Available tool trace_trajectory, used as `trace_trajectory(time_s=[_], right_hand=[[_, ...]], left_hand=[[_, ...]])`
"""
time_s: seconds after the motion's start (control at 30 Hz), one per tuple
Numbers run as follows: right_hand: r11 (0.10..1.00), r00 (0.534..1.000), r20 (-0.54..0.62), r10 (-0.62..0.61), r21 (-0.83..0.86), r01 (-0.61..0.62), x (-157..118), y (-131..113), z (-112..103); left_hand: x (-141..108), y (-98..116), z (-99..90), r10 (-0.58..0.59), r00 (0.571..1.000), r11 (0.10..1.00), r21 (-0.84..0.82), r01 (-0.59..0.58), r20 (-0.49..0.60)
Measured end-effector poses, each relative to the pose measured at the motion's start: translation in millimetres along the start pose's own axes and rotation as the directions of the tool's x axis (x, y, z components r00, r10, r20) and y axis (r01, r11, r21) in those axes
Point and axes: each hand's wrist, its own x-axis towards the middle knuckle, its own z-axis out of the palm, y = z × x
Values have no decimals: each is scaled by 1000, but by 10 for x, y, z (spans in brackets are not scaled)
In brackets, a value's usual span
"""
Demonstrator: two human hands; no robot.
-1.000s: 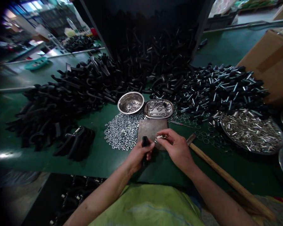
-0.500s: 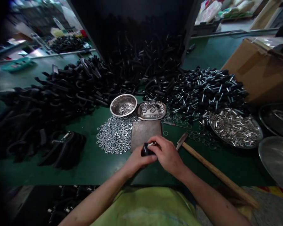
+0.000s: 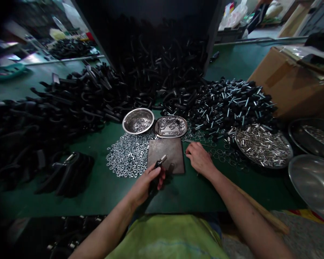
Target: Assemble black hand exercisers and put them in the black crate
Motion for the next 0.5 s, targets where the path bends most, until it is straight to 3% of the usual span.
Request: trace_trajectory(time_s=[0.07,0.17,0.23,0.33,0.43,0.5], right_hand=[[968,1000,21,6,250,-12,-46,-147,3],[833,997,68,37,549,-68,-150,-482,13],[834,998,53,45,548,-67,-203,-701,30],[921,999,3,53,386,-50,-216,-906,56],[947,996,-12,84,313,-76,-201,-949,59],[920,995,38,89,381,-96,-214,-927,58]], left_hand=[[57,25,9,7,999,1000,-19,-8,-54],[142,36,60,-54,998,994,-97,50,-42],[181,28,119,-94,996,984,-151,94,10],[196,8,218,-135,990,977,-162,141,50],[159,-10,275,-108,993,988,-104,111,39],[125,-25,274,-44,998,999,-13,45,34]])
